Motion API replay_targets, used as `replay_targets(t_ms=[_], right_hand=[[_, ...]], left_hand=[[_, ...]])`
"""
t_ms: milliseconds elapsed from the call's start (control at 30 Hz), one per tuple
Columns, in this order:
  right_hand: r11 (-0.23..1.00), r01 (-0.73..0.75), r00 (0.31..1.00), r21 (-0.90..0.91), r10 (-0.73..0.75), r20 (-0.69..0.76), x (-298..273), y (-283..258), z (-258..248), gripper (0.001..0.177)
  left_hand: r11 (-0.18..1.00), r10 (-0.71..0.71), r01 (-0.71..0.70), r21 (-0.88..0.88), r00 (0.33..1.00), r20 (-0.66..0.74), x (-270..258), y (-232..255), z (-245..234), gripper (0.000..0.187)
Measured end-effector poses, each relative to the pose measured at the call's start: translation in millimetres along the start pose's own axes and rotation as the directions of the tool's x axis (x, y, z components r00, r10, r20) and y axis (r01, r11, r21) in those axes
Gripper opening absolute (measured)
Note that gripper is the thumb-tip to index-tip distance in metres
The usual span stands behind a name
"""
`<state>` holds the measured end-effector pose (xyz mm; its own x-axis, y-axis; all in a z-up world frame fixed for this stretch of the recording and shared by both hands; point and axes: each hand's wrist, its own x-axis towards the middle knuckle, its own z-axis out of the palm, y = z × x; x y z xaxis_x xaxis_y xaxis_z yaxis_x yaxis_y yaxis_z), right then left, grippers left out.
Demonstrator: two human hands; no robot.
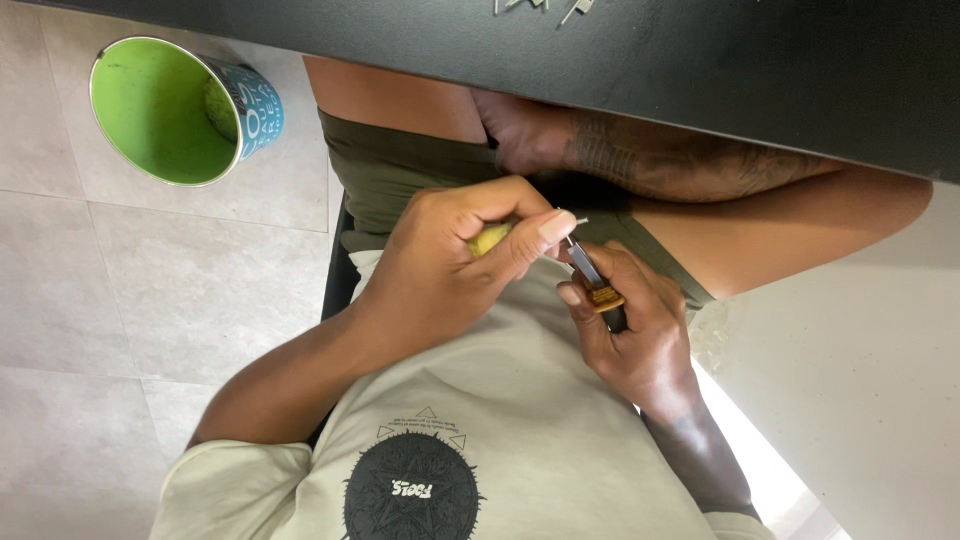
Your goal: The person uses pliers to trim the leads of small electronic components, likely diodes, one by one. They pick each component from a pile on a black table, trim the leads, and place the finished piece into a separate pile.
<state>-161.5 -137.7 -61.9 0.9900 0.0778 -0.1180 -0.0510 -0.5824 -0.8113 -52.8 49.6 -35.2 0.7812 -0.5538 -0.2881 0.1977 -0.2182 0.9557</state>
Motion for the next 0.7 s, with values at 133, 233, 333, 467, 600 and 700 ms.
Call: replay_targets(t_ms=[133,233,333,467,600,700], right_hand=[[1.000,0.017,1.000,-0.003,-0.017,0.008,-1.4,5.1,-5.5,0.031],[0.983,0.136,0.973,-0.122,-0.109,0.205,-12.5,20.5,-35.8,0.028],[0.947,0.282,0.904,0.154,-0.316,0.289,8.7,-9.7,-68.5,0.034],[0.863,0.502,0.836,-0.052,-0.469,0.285,3.8,-10.4,-84.2,0.035],[0.795,0.576,0.797,-0.189,-0.497,0.342,20.0,-26.5,-93.0,0.036],[0.794,0.576,0.800,-0.193,-0.498,0.336,23.5,-27.4,-94.4,0.041]], left_hand=[[0.992,0.036,-0.033,0.126,0.999,-0.027,2.2,-10.7,7.6,0.027],[0.883,0.458,-0.467,0.042,0.878,0.136,3.7,-13.2,4.2,0.032],[0.755,0.634,-0.385,-0.531,0.637,0.439,-4.2,-42.4,18.5,0.032],[0.696,0.617,0.122,-0.708,0.403,0.676,-2.5,-24.5,27.3,0.048],[0.385,0.609,0.628,-0.676,0.378,0.697,-14.9,-33.8,51.6,0.040],[0.221,0.616,0.728,-0.649,0.412,0.671,-17.9,-37.7,58.5,0.041]])
